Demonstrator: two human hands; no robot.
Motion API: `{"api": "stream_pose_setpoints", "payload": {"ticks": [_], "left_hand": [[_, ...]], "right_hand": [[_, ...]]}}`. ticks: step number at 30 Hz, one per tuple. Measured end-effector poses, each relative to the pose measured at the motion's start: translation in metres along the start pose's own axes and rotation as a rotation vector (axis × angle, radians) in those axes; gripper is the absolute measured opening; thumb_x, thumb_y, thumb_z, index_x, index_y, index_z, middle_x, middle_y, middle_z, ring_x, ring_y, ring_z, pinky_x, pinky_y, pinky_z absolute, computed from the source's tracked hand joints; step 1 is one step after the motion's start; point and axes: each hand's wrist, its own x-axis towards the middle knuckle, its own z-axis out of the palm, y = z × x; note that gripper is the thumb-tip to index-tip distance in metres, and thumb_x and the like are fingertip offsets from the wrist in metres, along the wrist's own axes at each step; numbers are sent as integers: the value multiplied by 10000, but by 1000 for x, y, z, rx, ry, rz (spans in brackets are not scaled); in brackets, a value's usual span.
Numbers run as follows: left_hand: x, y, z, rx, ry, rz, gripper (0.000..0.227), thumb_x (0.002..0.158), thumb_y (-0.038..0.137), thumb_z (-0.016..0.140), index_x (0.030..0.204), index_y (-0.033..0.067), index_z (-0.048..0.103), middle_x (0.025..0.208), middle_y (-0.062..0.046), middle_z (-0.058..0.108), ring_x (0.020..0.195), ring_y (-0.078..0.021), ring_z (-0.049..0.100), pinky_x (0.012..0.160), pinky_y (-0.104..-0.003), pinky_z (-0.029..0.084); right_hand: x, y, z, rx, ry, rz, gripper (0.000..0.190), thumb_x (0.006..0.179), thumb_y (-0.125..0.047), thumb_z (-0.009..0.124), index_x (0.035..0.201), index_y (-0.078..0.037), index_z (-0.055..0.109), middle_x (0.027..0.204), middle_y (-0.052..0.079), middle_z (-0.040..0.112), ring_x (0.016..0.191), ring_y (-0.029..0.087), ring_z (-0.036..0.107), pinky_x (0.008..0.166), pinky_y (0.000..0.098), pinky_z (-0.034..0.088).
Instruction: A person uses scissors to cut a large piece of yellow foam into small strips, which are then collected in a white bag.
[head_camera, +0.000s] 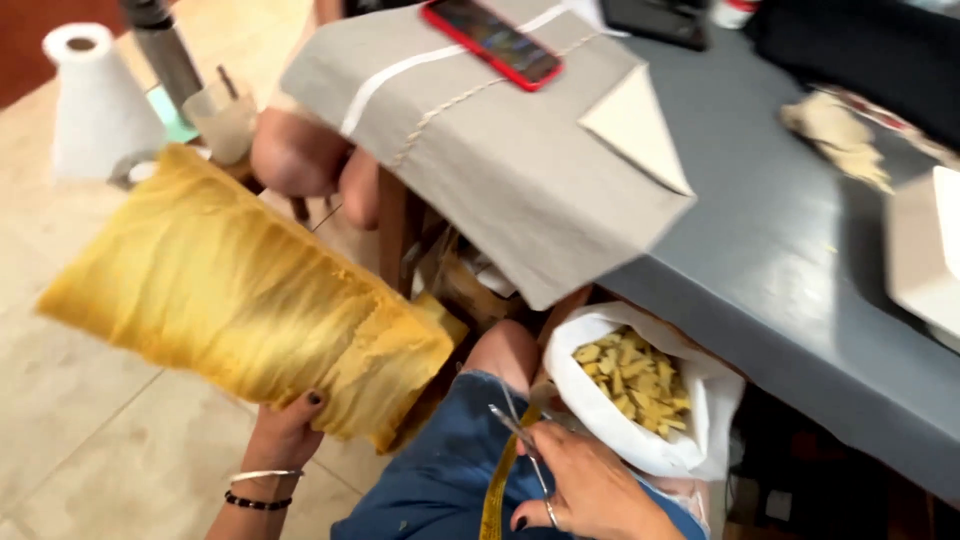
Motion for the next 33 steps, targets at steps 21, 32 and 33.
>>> {"api": "stream_pose_setpoints", "payload": {"ticks": [21, 32, 33], "left_hand": [[0, -38, 340, 880, -558, -113, 594, 694, 109, 833, 1272, 87, 695, 1317, -76, 742, 1254, -226, 673, 1090, -403, 564], [30, -73, 346, 774, -672, -125, 699, 709, 111, 805, 1370, 57, 582, 1347, -123, 680, 1274, -279, 650, 1087, -439, 569], [31, -74, 346, 807, -634, -151, 681, 704, 106, 808, 1350, 53, 600, 1322, -125, 696, 1250, -276, 664, 1067, -435, 578]], "right_hand": [[-120, 102, -5, -94, 767, 33, 637, 805, -776, 614, 862, -162, 450, 790, 1, 490, 664, 210, 484, 580, 360, 412], [-120, 150, 0, -197, 867, -105, 558, 878, -638, 676, 801, -133, 451, 642, 16, 497, 526, 206, 506, 457, 358, 429], [-120, 152, 0, -194, 893, -163, 535, 880, -594, 707, 800, -128, 458, 645, 19, 498, 526, 205, 499, 459, 351, 422]]}}
